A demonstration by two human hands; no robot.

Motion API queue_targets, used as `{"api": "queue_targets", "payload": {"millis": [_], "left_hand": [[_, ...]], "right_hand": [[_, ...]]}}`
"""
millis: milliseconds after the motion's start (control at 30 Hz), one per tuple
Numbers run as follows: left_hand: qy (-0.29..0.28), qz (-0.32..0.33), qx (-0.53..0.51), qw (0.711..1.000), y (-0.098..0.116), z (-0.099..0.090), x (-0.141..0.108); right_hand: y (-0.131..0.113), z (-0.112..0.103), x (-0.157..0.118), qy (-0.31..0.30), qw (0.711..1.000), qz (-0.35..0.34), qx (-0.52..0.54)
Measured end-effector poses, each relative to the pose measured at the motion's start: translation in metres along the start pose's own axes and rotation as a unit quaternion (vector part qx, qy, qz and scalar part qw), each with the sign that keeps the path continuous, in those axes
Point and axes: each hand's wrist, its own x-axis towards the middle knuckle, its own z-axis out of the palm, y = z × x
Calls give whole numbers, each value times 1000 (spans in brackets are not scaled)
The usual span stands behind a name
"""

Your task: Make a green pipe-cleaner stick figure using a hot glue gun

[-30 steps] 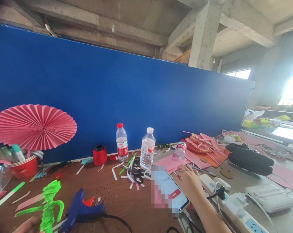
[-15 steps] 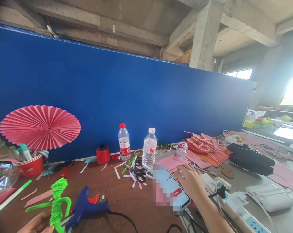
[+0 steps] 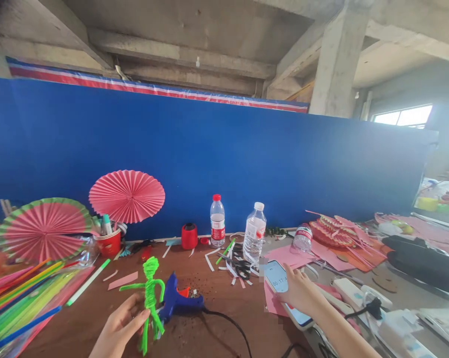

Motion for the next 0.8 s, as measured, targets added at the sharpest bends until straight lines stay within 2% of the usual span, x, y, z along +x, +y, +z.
{"api": "queue_targets", "payload": {"millis": [200, 300, 367, 400, 467, 500, 567, 633, 700, 800], "left_hand": [[-43, 10, -31, 999, -8, -1, 1], [-50, 27, -46, 997, -11, -3, 3], [-63, 27, -59, 996, -9, -3, 3], [-68, 24, -67, 995, -7, -2, 4], [-71, 7, -80, 994, 0, -1, 3], [-69, -8, -83, 994, 3, 0, 2], [-67, -29, -87, 994, 10, -1, 0], [-84, -35, -81, 993, 14, -5, -2], [-100, -14, -63, 993, 13, -14, -1], [-100, 25, -40, 994, 7, -30, 0]], "right_hand": [[-6, -8, -8, 34, 999, -38, 1], [-10, -16, -6, 56, 998, -20, -18], [-25, -29, -10, 95, 995, -5, -22], [-38, -37, -16, 127, 992, -8, -6], [-77, -52, -36, 166, 980, -86, 73], [-100, -56, -48, 161, 970, -134, 127], [-152, -57, -74, 93, 947, -211, 225], [-201, -45, -93, 24, 914, -253, 317], [-241, -23, -101, -39, 879, -228, 417], [-277, 16, -97, -142, 814, -156, 542]]}}
